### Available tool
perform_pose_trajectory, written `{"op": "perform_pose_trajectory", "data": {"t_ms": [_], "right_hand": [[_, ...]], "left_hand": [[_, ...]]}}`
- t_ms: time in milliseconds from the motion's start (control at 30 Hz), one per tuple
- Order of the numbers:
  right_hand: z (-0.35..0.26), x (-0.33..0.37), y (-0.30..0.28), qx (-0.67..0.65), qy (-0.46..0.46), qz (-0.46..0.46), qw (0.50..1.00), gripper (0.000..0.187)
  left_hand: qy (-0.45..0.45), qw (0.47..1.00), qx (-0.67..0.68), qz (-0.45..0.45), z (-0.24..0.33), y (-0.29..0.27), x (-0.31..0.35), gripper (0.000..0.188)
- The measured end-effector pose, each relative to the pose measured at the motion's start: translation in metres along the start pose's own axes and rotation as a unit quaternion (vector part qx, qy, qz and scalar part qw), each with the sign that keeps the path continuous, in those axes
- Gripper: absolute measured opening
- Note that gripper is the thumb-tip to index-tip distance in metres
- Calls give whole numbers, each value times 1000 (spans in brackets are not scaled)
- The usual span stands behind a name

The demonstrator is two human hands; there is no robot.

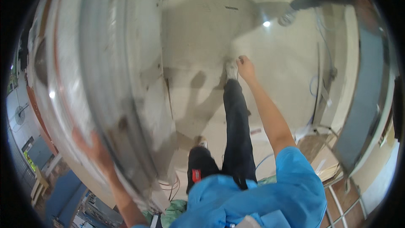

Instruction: The person pulls a long copper strip from a metal fixture, straightens it, and coils it into a compact spiral. The coiled strip is then placed on a wooden board.

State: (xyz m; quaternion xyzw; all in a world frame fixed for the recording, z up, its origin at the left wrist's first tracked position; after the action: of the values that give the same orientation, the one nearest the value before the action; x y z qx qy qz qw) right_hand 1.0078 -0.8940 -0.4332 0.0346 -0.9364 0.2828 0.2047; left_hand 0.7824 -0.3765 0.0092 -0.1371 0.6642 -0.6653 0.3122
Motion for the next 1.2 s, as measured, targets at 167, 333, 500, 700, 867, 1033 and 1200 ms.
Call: {"op": "perform_pose_trajectory", "data": {"t_ms": [167,333,500,700,867,1033,1200], "right_hand": [[46,-291,88,115,-62,-26,991,39],[84,-453,139,209,-76,-51,974,38],[112,-504,173,346,-103,-73,930,27],[108,-509,186,363,-159,-118,911,21],[129,-519,167,273,38,-31,961,30],[106,-455,174,91,7,40,995,38],[-27,-386,187,-182,62,-82,978,23]], "left_hand": [[-88,980,-169,-51,-13,32,-12,71],[-203,971,-128,-5,-38,18,8,71],[-267,954,-135,-4,-49,-1,27,69],[-359,932,-55,19,-85,-14,48,72],[-301,948,-102,-24,-61,10,33,73],[-205,964,-153,-73,-11,36,0,84],[-210,961,-160,-76,1,35,-12,83]]}}
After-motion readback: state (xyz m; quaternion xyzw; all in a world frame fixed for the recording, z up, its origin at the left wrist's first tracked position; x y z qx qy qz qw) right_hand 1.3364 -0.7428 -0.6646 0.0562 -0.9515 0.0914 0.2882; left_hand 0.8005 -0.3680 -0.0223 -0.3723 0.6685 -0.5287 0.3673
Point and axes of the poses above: each hand's wrist, its own x-axis away from the middle knuckle, its own y-axis out of the palm, z = x × y, the point moved 7 cm from there along -x, towards the middle knuckle, and after that the axes turned 13 degrees about -x, right-handed, at the moved point
